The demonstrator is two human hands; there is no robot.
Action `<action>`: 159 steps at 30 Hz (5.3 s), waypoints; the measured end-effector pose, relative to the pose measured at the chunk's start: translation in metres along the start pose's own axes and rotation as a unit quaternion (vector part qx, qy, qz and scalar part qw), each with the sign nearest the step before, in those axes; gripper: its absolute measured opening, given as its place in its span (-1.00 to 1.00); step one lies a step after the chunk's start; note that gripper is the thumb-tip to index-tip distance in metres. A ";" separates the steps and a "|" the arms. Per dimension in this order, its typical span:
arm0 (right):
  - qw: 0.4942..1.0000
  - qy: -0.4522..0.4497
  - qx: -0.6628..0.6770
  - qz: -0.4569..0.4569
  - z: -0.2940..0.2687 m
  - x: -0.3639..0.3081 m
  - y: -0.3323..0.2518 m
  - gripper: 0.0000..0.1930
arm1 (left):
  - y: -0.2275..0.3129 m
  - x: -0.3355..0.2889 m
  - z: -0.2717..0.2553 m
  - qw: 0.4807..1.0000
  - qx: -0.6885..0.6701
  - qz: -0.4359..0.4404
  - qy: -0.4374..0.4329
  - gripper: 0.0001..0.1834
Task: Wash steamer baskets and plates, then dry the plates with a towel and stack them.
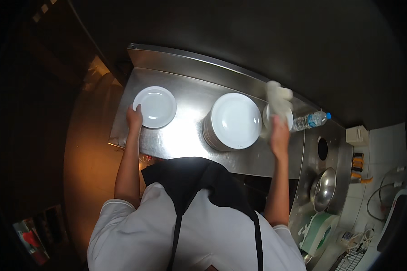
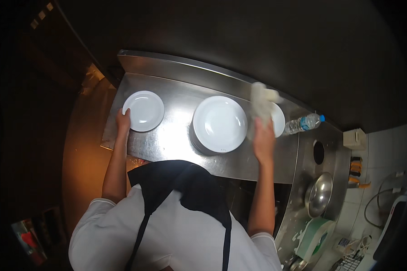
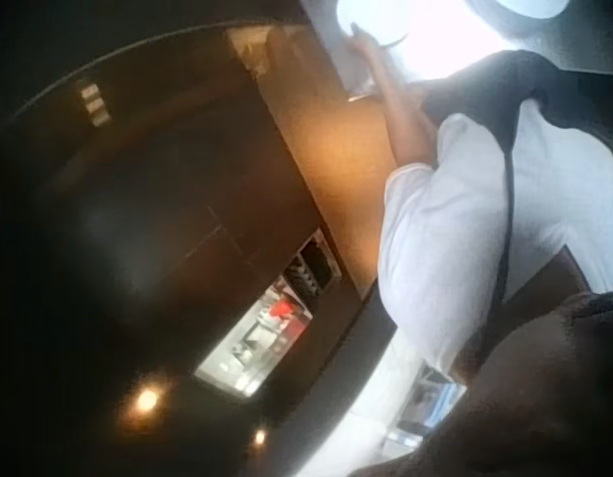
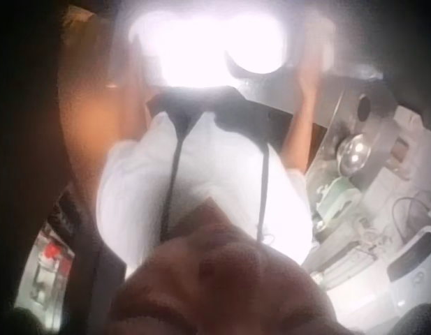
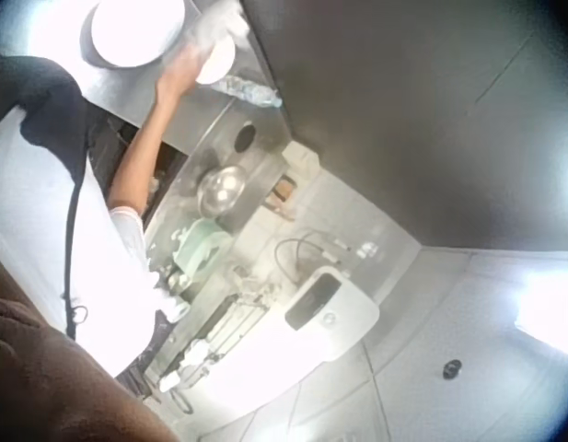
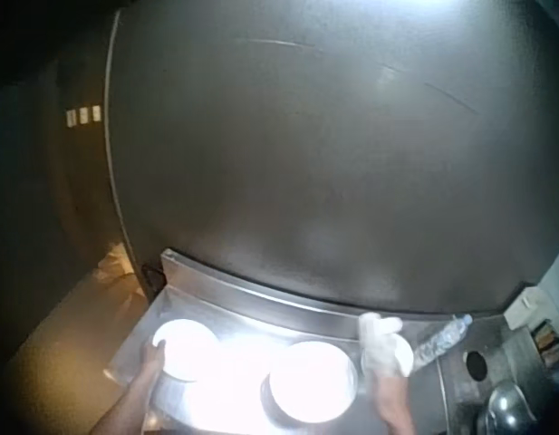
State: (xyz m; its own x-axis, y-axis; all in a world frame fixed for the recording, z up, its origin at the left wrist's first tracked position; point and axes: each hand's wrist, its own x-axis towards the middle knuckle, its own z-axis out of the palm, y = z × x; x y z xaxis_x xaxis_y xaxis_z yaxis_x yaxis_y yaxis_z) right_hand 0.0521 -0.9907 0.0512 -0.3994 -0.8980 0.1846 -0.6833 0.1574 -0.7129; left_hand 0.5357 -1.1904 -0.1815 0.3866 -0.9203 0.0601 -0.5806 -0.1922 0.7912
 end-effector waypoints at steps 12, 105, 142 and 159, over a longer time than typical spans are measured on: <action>0.935 -0.148 -0.173 -0.272 0.053 0.023 -0.030 -0.51 | 0.195 -0.119 -0.002 0.915 -0.150 0.177 -0.330 -0.54; 0.967 0.231 0.097 -0.054 0.087 -0.092 0.025 -0.31 | 0.289 -0.172 0.052 0.946 -0.028 0.280 -0.161 -0.60; 0.741 -0.305 0.511 0.311 0.110 -0.079 -0.032 -0.44 | 0.228 -0.150 -0.070 0.879 -0.296 0.309 -0.211 -0.64; 0.700 -0.273 0.520 0.407 0.131 -0.040 -0.182 -0.43 | 0.217 -0.121 -0.070 0.829 -0.483 0.164 -0.230 -0.27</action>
State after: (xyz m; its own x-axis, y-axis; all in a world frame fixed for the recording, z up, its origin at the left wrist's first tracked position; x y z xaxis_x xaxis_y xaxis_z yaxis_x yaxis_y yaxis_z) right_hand 0.2724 -1.0367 0.0852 0.0880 -0.7526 -0.6525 0.5617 0.5785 -0.5915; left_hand 0.4124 -1.0968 0.0254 -0.1211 -0.9447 0.3049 0.3296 0.2515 0.9100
